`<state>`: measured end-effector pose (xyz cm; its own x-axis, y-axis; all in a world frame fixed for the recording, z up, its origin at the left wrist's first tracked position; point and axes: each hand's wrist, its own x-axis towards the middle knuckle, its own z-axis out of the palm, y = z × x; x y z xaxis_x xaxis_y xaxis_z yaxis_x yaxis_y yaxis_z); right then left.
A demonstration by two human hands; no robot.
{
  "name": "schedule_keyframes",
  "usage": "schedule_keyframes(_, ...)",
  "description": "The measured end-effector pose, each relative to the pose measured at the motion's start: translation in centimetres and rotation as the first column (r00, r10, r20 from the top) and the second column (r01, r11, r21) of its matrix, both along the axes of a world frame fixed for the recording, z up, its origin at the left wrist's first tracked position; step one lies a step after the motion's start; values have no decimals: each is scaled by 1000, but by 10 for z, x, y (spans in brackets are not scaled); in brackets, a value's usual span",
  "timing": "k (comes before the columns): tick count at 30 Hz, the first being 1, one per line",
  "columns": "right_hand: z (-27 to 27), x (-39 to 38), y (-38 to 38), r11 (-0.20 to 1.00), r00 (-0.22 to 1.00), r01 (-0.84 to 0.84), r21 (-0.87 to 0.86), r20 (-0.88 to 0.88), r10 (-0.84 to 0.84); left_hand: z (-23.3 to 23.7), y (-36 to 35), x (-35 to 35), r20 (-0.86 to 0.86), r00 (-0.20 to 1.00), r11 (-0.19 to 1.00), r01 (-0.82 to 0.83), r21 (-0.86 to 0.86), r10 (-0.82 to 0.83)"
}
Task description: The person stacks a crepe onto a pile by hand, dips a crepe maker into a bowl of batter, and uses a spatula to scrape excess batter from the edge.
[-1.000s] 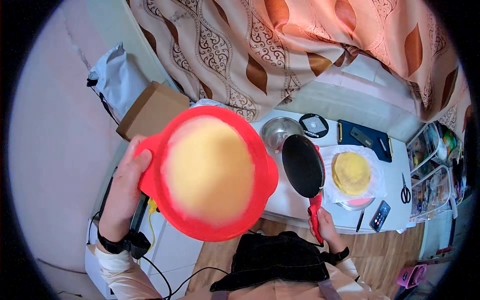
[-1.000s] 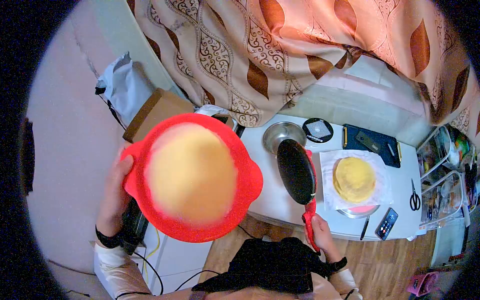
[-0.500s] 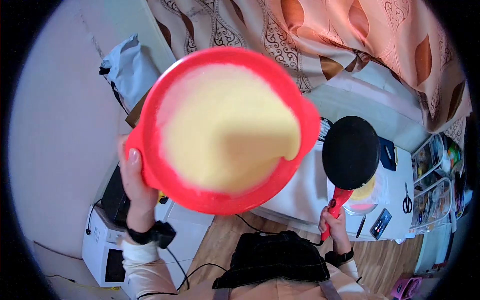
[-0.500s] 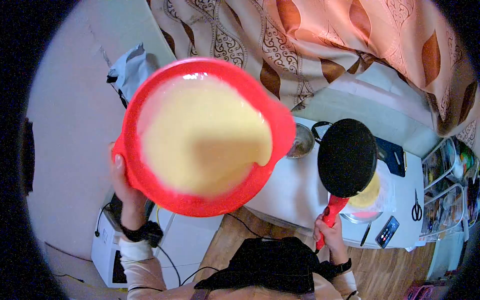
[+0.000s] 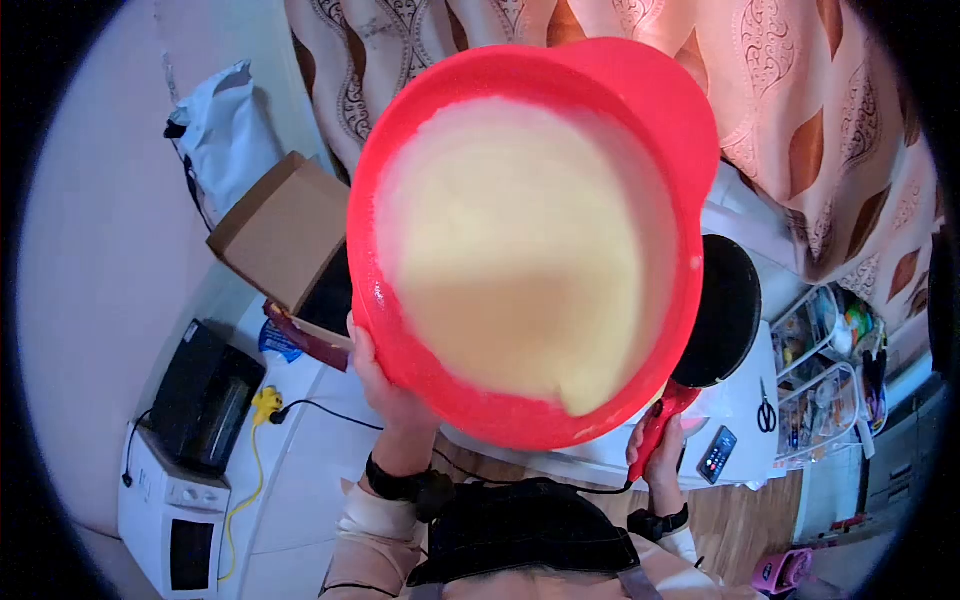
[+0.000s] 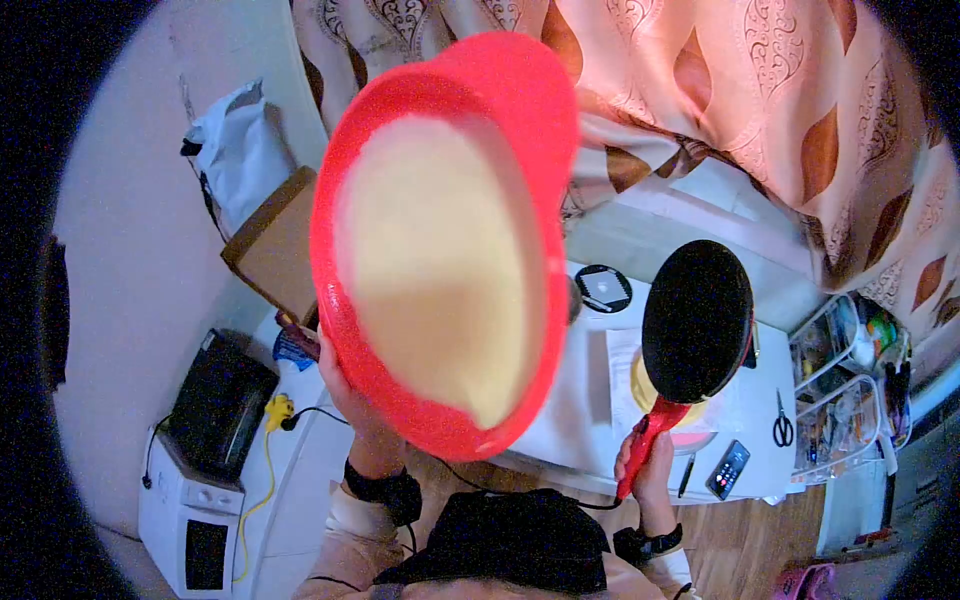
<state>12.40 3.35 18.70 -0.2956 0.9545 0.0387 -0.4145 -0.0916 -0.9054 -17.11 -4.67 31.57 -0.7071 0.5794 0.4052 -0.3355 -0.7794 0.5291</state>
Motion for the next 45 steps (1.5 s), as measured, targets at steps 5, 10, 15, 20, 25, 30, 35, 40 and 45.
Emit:
schedule_keyframes(5, 7, 0, -3, 998, 998, 18, 58, 60, -22, 3, -8, 12, 195, 941, 959, 282, 3, -277)
schedule_keyframes(10, 7, -4, -4, 993, 993, 77, 84, 85, -85, -2, -19, 17, 350, 801, 845, 533, -46, -486)
schedule_keyframes(15, 1, -10, -2, 982, 983, 175, 71, 45, -178, -10, -28, 14, 461, 716, 776, 625, -86, -525)
schedule_keyframes(20, 0, -10, -4, 974, 974, 204, 102, 79, -213, -34, -40, 2, 465, 659, 690, 711, -131, -591)
schedule_keyframes(25, 13, -21, -14, 926, 913, 338, 165, 181, -366, -51, -61, -9, 536, 500, 406, 866, -293, -680)
schedule_keyframes(30, -2, -12, -9, 932, 920, 342, 118, 159, -358, -67, -72, -10, 561, 601, 335, 793, -509, -570)
schedule_keyframes(35, -10, -3, -9, 959, 950, 279, 40, 132, -282, -49, -77, -14, 515, 698, 346, 704, -621, -498)
schedule_keyframes(40, -22, 1, -10, 962, 960, 270, -38, 93, -265, -29, -87, -32, 317, 816, 343, 510, -789, -483)
schedule_keyframes(45, -39, 6, -12, 956, 955, 284, -71, 105, -276, 15, -83, -33, 268, 877, 306, 402, -863, -398)
